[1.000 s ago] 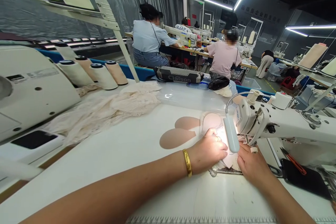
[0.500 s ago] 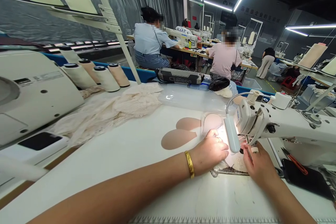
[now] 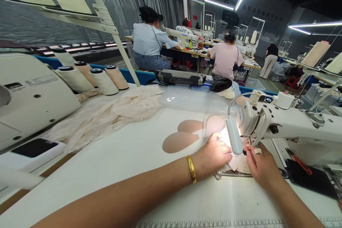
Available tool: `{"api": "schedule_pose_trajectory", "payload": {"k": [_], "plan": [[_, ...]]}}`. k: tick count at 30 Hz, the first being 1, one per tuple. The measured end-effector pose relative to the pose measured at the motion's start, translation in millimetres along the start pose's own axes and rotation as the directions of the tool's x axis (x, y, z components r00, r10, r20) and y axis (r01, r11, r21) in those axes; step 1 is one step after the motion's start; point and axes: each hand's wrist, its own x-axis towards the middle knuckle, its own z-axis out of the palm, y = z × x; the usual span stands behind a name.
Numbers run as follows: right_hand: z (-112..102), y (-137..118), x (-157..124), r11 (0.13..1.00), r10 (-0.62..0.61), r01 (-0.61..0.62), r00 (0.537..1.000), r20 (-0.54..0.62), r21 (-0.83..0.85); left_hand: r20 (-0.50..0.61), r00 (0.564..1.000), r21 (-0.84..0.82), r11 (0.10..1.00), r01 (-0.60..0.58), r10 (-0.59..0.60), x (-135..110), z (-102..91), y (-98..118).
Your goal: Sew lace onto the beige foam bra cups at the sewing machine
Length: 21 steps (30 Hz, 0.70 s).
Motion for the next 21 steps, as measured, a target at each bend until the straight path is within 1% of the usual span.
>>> {"api": "schedule_pose_trajectory", "payload": {"k": [2, 4, 5, 7, 10, 12, 14, 16, 19, 21], "plan": [[-1, 0, 0, 1.0, -0.013, 0.013, 1.0, -0.008, -0.016, 0.007, 1.0, -0.004, 1.0, 0.002, -0.002, 1, 0.0, -1], [-3, 0, 0, 0.999, -0.028, 0.028, 0.999, 0.021, -0.018, 0.011, 1.0, -0.01, 1.0, 0.006, -0.006, 0, -0.3, -2], [-5, -1, 0, 0.999, -0.034, 0.034, 0.998, 0.059, -0.009, 0.011, 1.0, -0.013, 1.0, 0.01, -0.009, 0, -0.9, -1], [-9, -2, -1, 0.998, -0.049, 0.044, 0.982, 0.183, 0.036, 0.015, 1.0, -0.013, 1.0, 0.017, -0.017, -2, -3.1, 3], [-15, -4, -2, 0.991, -0.099, 0.058, 0.926, 0.364, 0.122, 0.046, 0.999, -0.001, 1.0, 0.004, -0.004, -5, -8.0, 13], [-16, -6, -2, 0.987, -0.124, 0.069, 0.902, 0.414, 0.144, 0.075, 0.997, 0.005, 1.0, -0.01, 0.01, -6, -10.3, 18], [-14, -7, -2, 0.988, -0.122, 0.068, 0.899, 0.421, 0.141, 0.093, 0.996, 0.004, 1.0, -0.01, 0.01, -6, -10.8, 19], [-11, -8, -2, 0.989, -0.115, 0.065, 0.909, 0.401, 0.135, 0.098, 0.995, -0.01, 1.0, -0.002, 0.003, -4, -10.0, 16], [-5, -7, -3, 0.99, -0.102, 0.061, 0.933, 0.346, 0.126, 0.082, 0.997, -0.046, 0.999, -0.005, 0.009, 0, -8.9, 6], [-1, -6, -3, 0.992, -0.085, 0.048, 0.941, 0.329, 0.119, 0.066, 0.998, -0.041, 0.999, -0.001, 0.004, 2, -9.3, -2]]}}
